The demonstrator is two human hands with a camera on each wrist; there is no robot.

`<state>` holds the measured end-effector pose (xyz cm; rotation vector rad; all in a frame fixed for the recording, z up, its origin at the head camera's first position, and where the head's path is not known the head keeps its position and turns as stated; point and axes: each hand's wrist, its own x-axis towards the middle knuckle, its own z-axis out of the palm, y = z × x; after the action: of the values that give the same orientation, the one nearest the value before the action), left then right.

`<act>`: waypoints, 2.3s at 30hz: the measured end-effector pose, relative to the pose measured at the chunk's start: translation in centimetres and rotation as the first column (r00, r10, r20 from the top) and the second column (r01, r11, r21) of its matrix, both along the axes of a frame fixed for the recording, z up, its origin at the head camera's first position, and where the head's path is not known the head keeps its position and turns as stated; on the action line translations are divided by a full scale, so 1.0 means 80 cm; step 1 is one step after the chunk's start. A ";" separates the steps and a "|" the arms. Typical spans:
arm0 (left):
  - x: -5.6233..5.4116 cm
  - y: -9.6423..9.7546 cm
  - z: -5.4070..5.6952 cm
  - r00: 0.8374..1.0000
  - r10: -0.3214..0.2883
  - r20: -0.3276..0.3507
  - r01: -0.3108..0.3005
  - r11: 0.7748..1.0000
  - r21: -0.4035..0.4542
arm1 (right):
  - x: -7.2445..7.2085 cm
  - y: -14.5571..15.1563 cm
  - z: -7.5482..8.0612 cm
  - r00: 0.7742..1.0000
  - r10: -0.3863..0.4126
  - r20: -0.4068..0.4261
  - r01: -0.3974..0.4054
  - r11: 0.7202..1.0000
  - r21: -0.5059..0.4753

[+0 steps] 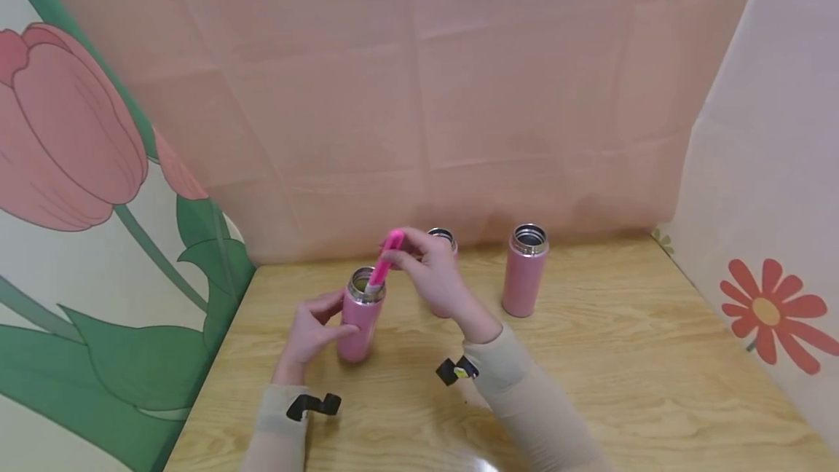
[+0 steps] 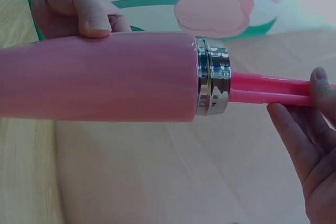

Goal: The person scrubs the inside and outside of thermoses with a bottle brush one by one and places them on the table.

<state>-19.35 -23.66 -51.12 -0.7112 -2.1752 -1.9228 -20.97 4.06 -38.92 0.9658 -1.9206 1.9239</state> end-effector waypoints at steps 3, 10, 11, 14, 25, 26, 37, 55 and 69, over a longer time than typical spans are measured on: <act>-0.001 0.009 0.002 1.000 -0.014 -0.012 0.014 0.998 -0.054 | 0.007 0.018 -0.009 0.999 -0.029 0.035 0.030 0.999 -0.025; -0.004 0.028 0.005 1.000 0.006 -0.017 -0.008 0.991 -0.135 | 0.024 0.051 -0.029 0.983 -0.146 0.113 0.155 0.985 -0.077; -0.005 0.030 0.005 1.000 0.008 -0.023 -0.011 0.990 -0.139 | 0.025 0.055 -0.033 0.980 -0.161 0.117 0.171 0.982 -0.085; -0.006 0.037 0.006 0.999 0.019 -0.031 -0.024 0.987 -0.159 | 0.028 0.066 -0.045 0.972 -0.190 0.140 0.208 0.971 -0.122; -0.008 0.053 0.004 1.000 -0.023 0.022 0.026 0.982 -0.189 | 0.038 0.094 -0.060 0.944 -0.254 0.213 0.305 0.915 -0.264; -0.008 0.054 0.004 0.999 -0.026 0.027 0.031 0.981 -0.190 | 0.039 0.097 -0.060 0.942 -0.257 0.216 0.309 0.914 -0.263; -0.006 0.056 0.007 0.998 -0.069 0.004 0.068 0.972 -0.223 | 0.053 0.126 -0.043 0.946 -0.243 0.213 0.304 0.894 -0.329; 0.000 0.051 0.022 0.974 -0.198 0.114 0.219 0.949 -0.228 | 0.056 0.164 -0.031 0.975 0.012 -0.220 -0.127 0.849 -0.513; 0.004 0.048 0.028 0.966 -0.225 0.131 0.246 0.952 -0.182 | 0.058 0.162 -0.021 0.882 0.186 -0.433 -0.401 0.780 -0.481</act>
<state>-19.00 -19.78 -48.86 -0.9612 -2.4737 -1.9105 -16.31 16.99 -40.60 1.3643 -0.9401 2.0987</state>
